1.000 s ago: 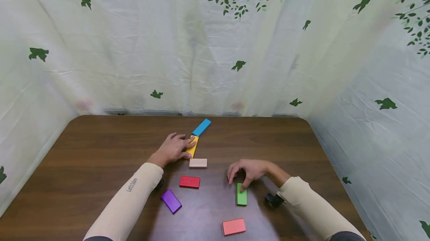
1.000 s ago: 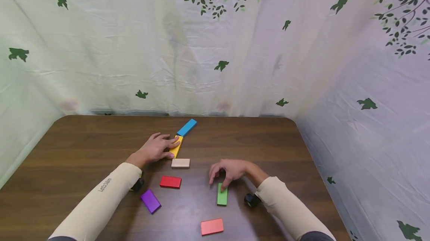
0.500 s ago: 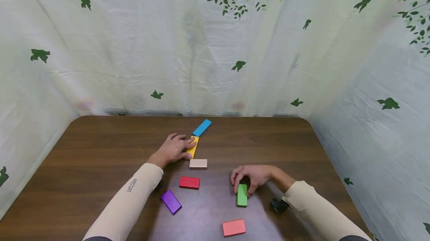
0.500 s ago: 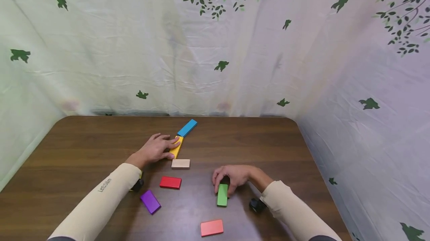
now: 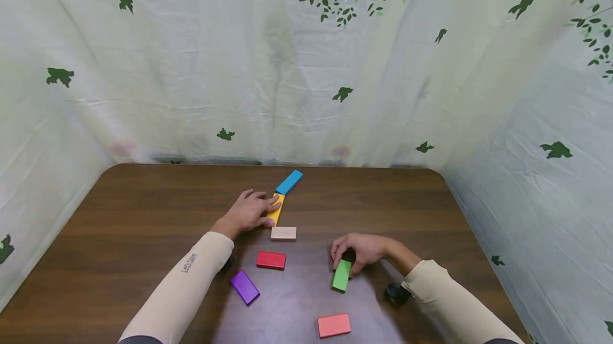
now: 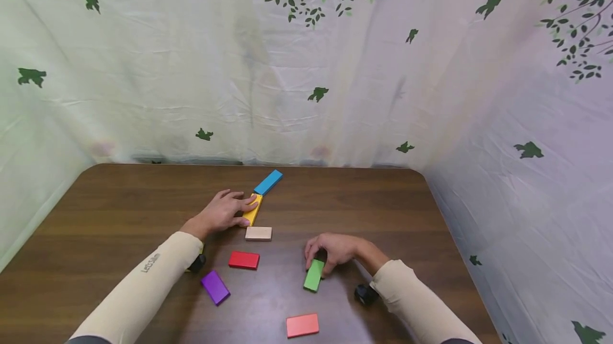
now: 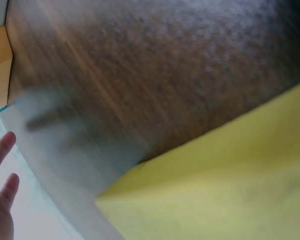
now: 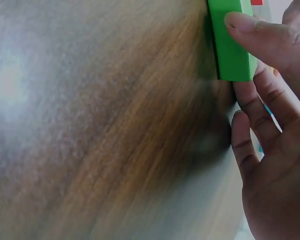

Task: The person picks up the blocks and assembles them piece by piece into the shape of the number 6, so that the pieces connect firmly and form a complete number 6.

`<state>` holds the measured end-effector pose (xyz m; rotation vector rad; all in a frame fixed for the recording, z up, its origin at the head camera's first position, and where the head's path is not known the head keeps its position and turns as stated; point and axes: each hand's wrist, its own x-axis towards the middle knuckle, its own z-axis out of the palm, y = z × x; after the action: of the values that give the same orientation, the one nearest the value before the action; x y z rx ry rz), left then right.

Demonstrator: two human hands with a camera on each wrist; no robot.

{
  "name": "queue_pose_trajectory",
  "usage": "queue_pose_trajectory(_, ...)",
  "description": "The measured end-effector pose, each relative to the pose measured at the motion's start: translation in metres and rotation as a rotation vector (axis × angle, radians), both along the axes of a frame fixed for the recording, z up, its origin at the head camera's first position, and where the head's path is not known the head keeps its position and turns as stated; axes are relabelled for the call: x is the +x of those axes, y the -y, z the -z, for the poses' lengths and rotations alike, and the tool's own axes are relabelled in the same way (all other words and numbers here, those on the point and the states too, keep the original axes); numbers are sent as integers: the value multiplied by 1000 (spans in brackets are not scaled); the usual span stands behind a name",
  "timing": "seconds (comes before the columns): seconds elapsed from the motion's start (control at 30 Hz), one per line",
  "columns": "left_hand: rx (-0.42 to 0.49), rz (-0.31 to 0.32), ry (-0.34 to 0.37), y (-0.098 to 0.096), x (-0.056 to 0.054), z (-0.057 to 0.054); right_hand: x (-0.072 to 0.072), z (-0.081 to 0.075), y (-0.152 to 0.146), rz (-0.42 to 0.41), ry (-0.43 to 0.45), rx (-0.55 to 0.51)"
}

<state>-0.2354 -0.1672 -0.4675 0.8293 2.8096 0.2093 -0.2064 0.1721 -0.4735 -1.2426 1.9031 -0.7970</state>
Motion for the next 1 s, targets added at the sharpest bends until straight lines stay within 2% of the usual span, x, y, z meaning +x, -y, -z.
queue_pose_trajectory(0.13,2,-1,0,-1,0,0,0,0,0,23,-25,-17)
queue_pose_trajectory(0.7,2,-14,15,-1,-1,2,-5,4,10,206,-283,-77)
queue_pose_trajectory(1.0,7,-10,12,-1,-1,1,-10,4,23,331,-317,-22)
